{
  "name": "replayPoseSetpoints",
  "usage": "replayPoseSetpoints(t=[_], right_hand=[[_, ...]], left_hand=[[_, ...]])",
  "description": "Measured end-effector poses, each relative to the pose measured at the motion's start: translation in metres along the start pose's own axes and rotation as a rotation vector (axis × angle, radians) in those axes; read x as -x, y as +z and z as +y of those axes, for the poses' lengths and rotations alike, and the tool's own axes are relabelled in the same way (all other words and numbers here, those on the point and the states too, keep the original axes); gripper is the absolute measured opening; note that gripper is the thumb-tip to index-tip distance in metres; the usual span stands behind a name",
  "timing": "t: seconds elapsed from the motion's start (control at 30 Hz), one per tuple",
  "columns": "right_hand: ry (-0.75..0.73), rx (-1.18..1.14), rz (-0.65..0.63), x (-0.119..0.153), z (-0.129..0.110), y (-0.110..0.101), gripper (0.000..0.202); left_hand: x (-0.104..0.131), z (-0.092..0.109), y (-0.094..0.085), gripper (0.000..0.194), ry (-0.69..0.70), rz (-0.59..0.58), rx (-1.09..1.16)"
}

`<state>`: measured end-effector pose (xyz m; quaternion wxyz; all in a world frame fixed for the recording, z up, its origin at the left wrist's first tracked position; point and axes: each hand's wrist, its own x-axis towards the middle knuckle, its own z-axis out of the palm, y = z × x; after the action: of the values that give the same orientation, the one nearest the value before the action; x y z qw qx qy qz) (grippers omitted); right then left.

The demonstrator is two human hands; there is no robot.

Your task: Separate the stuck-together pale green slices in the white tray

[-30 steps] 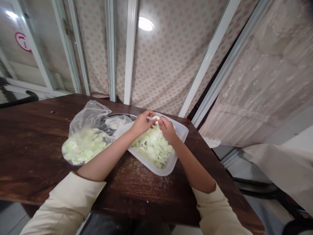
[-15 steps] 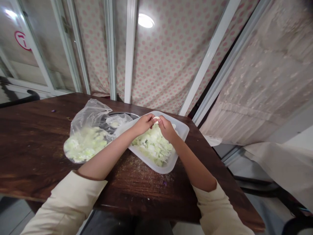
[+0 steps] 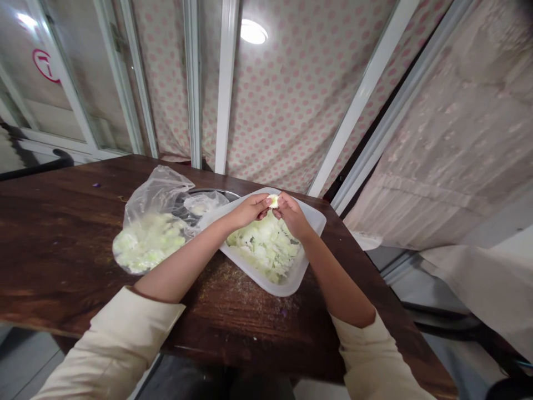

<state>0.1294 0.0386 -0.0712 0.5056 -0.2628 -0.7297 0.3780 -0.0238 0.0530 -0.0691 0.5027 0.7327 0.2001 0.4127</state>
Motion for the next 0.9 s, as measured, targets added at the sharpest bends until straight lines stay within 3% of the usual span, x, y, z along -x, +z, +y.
replayPoseSetpoints(t=[0.57, 0.9], right_hand=[[0.14, -0.294, -0.135, 0.003, -0.004, -0.006, 0.037], [0.121, -0.269, -0.079, 0.004, -0.011, 0.003, 0.044]], left_hand=[[0.007, 0.013, 0.003, 0.026, -0.103, -0.203, 0.32], [0.01, 0.019, 0.002, 0.024, -0.113, -0.259, 0.424]])
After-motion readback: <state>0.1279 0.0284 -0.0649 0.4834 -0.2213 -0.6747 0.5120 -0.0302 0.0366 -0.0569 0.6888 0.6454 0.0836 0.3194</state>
